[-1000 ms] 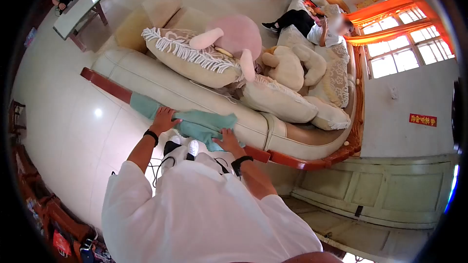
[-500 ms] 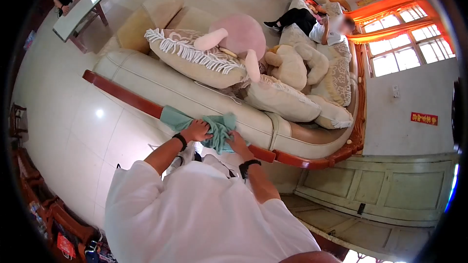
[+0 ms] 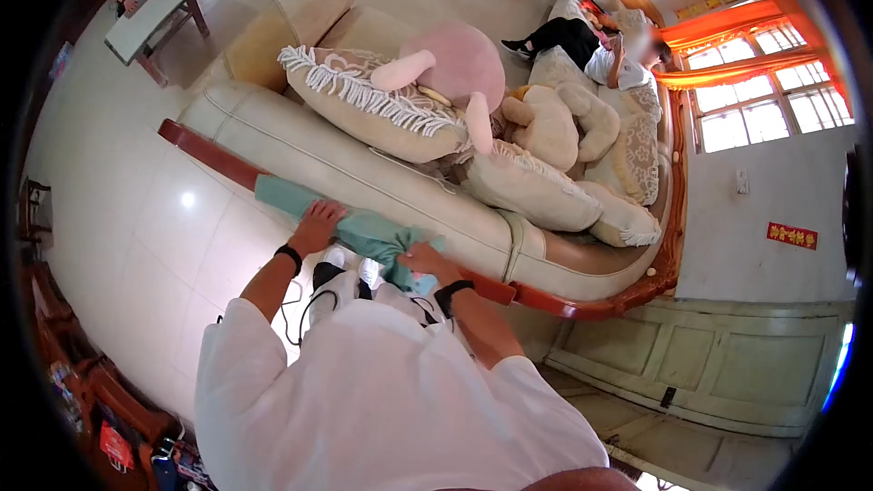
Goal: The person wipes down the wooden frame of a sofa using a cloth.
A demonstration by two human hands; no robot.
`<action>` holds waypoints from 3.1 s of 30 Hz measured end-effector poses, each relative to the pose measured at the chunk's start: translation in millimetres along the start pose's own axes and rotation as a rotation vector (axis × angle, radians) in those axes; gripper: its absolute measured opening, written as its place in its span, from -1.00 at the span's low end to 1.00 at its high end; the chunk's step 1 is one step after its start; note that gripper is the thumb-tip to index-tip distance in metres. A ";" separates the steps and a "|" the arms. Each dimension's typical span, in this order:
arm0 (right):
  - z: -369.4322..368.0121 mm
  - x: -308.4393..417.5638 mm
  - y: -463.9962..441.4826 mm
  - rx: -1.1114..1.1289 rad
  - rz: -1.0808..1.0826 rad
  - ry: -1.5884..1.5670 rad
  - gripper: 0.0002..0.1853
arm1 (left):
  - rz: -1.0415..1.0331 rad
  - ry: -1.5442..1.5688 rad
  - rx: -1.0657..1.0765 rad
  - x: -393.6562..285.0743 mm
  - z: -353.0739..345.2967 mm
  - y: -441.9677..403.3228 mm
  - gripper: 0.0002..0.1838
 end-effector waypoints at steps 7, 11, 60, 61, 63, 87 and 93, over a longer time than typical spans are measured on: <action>-17.4 25.2 -15.1 0.003 -0.089 -0.305 -0.42 | 0.124 -0.150 0.152 -11.0 -12.7 -19.4 -0.13; -10.0 -13.1 -0.3 -0.052 -0.153 -0.398 -0.41 | -0.167 0.069 0.149 -54.1 -48.1 -39.2 -0.11; 19.6 -232.2 139.0 -0.423 0.274 0.188 -0.40 | -0.069 0.069 0.370 -316.0 -157.2 -114.1 -0.27; 19.4 -246.9 136.5 -0.394 0.275 0.234 -0.38 | -0.126 0.113 0.149 -325.0 -171.5 -107.4 -0.27; 18.9 -252.7 122.7 -0.344 0.290 0.330 -0.36 | -0.195 0.195 -0.076 -337.3 -177.7 -110.7 -0.29; 30.8 -250.5 239.4 -0.330 0.231 0.371 -0.61 | -0.309 -0.104 0.234 -349.1 -158.4 -125.1 -0.20; -14.7 -219.4 223.0 -0.786 -0.157 0.483 -0.51 | -0.258 0.161 0.088 -335.1 -168.2 -110.4 -0.17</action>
Point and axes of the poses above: each hand's wrist, its own y-axis away from the middle knuckle, its own z-axis out of the back of the hand, x = y × z, the point moved 1 cm from there along -y, towards the middle knuckle, and after that the axes turned 2 degrees about y, right-handed, at the moved point
